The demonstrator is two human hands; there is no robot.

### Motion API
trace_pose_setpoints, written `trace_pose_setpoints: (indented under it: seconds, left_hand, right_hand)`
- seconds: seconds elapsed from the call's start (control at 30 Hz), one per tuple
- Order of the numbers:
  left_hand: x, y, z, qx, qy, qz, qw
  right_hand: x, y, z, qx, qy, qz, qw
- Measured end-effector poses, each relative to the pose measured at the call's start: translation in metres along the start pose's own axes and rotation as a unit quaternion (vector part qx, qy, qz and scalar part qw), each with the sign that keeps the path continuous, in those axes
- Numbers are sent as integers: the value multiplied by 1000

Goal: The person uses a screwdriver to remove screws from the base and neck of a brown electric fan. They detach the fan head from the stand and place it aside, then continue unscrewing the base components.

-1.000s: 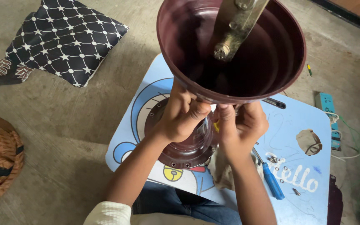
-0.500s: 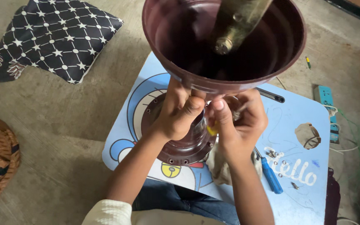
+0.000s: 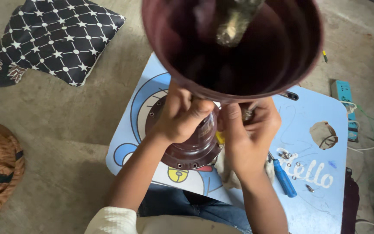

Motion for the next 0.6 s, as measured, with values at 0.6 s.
trace_pose_setpoints:
  seconds: [0.6]
  left_hand:
    - [-15, 7, -8, 5, -16, 0, 1000]
  right_hand:
    - [15, -8, 2, -72, 17, 13, 997]
Point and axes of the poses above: each hand's wrist, its own z-axis towards the middle knuckle, its own x-axis out of the palm, y = z × x, the point moved 4 cm from there along z, towards the middle knuckle, and after that the axes turned 14 degrees about -y, right-handed, at the moved point
